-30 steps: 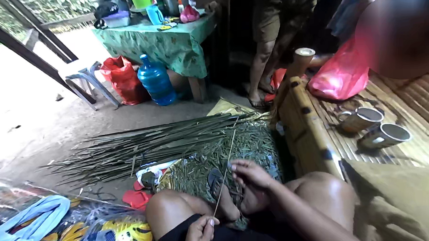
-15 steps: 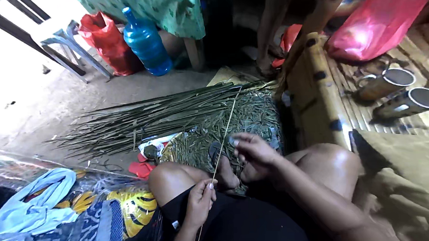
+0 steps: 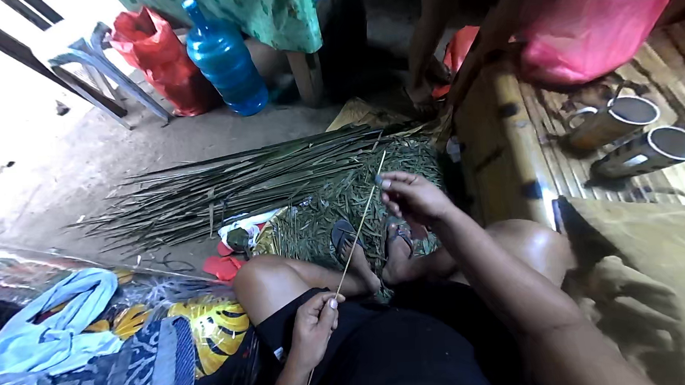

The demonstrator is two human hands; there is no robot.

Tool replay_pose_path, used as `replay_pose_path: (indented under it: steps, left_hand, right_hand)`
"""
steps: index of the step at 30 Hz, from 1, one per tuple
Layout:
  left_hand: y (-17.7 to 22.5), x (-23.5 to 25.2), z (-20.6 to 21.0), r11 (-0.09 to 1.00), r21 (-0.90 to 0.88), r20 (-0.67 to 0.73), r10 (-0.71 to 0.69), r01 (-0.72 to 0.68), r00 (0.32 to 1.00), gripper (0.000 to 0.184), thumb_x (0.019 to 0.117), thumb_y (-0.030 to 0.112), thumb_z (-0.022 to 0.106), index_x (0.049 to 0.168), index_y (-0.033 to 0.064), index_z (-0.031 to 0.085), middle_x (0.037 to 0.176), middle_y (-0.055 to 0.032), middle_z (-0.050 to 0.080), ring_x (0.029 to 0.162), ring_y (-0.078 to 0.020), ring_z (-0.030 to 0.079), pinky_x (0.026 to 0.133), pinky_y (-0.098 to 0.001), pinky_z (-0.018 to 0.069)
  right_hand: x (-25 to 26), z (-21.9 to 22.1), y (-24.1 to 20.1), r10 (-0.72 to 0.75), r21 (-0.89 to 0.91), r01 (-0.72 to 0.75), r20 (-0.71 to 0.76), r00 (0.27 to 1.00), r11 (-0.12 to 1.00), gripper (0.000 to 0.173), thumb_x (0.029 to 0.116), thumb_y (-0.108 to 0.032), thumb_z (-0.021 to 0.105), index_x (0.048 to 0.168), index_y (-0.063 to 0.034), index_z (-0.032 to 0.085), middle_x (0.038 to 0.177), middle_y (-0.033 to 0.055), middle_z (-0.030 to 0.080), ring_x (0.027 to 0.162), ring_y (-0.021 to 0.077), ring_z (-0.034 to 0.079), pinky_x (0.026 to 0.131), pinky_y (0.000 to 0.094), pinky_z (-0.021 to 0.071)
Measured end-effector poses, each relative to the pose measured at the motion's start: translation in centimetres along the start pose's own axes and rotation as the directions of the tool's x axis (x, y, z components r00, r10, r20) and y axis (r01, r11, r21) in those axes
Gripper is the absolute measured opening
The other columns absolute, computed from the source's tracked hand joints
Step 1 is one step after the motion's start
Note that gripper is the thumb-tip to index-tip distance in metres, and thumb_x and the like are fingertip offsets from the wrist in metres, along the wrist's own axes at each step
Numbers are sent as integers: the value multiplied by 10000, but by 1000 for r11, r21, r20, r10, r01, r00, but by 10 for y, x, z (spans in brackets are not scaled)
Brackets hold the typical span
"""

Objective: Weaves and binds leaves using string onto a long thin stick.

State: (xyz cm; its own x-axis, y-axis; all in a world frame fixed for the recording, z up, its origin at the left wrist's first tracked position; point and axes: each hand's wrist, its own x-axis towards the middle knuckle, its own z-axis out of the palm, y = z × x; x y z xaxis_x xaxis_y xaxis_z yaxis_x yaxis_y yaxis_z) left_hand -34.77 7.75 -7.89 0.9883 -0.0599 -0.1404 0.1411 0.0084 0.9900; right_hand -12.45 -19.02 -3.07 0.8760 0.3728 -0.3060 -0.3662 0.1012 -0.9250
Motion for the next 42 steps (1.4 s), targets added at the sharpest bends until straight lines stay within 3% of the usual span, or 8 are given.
replay_pose_path:
  steps: [4, 7, 11, 15, 20, 25, 34, 42]
  left_hand:
    - [-5, -10, -4, 1000, 25, -39, 12, -11, 999, 218, 1020, 107, 550, 1104, 25, 733, 646, 41, 574, 510, -17, 494, 462, -161, 417]
    - [-7, -8, -4, 998, 62, -83, 27, -22, 996, 209, 1006, 68, 554, 1110, 7, 725, 669, 18, 597, 517, -33, 507, 468, -173, 432]
    - [-2, 6, 3, 996, 92, -95, 9, 0, 995, 204, 1013, 62, 551, 1109, 3, 721, 691, -4, 636, 492, -49, 514, 438, -180, 427]
    - [7, 21, 13, 998, 67, -38, 14, -12, 999, 244, 1046, 70, 494, 1128, -17, 707, 693, -3, 638, 481, -46, 497, 434, -187, 428]
    - [12, 24, 13, 997, 59, -23, 54, -53, 998, 256, 1056, 83, 487, 1124, -8, 716, 689, 12, 621, 491, -34, 486, 435, -179, 413]
    - [14, 18, 13, 997, 27, -42, 75, -74, 996, 247, 1057, 96, 502, 1119, -6, 719, 680, -4, 608, 489, -47, 481, 428, -183, 405]
    - [4, -5, 6, 990, 133, -30, 42, -38, 999, 236, 1025, 85, 512, 1078, 24, 734, 642, 60, 608, 479, 0, 498, 427, -152, 418]
    - [-8, -23, -5, 974, 224, 9, 18, -19, 1000, 208, 960, -8, 542, 1067, -15, 720, 683, 66, 639, 533, 26, 544, 482, -152, 463]
  right_hand:
    - [23, -28, -24, -62, 154, 104, -254, 965, 983, 339, 1083, -202, 486, 1403, -97, 525, 794, 11, 635, 535, 72, 559, 480, 218, 500]
    - [15, -24, -23, -71, 123, 112, -302, 951, 986, 355, 1090, -224, 473, 1432, -135, 502, 806, 12, 630, 536, 77, 557, 480, 228, 502]
    - [-26, 29, 26, 45, -61, -42, 47, 998, 997, 376, 1065, -209, 532, 1410, -60, 543, 832, 69, 674, 599, 121, 606, 558, 275, 542]
    - [-54, 64, 76, 112, -36, -106, 380, 918, 994, 311, 1049, -208, 548, 1284, -19, 626, 797, 47, 676, 563, 100, 587, 519, 261, 516]
    - [-49, 57, 68, 28, 18, -41, 451, 892, 999, 268, 1046, -178, 563, 1239, -21, 662, 780, 33, 676, 551, 80, 577, 509, 237, 504]
    - [-42, 55, 60, -1, -105, 61, 498, 867, 993, 274, 1047, -204, 576, 1203, -4, 680, 773, 44, 675, 553, 87, 573, 508, 246, 499]
    - [-16, 19, 24, 31, -5, -31, 114, 993, 1000, 272, 1064, -165, 539, 1256, 4, 632, 789, 32, 654, 574, 63, 568, 540, 213, 500]
    - [11, -32, -4, -30, 122, 68, -289, 957, 990, 320, 1092, -235, 487, 1367, -89, 562, 774, 51, 625, 520, 89, 541, 486, 234, 489]
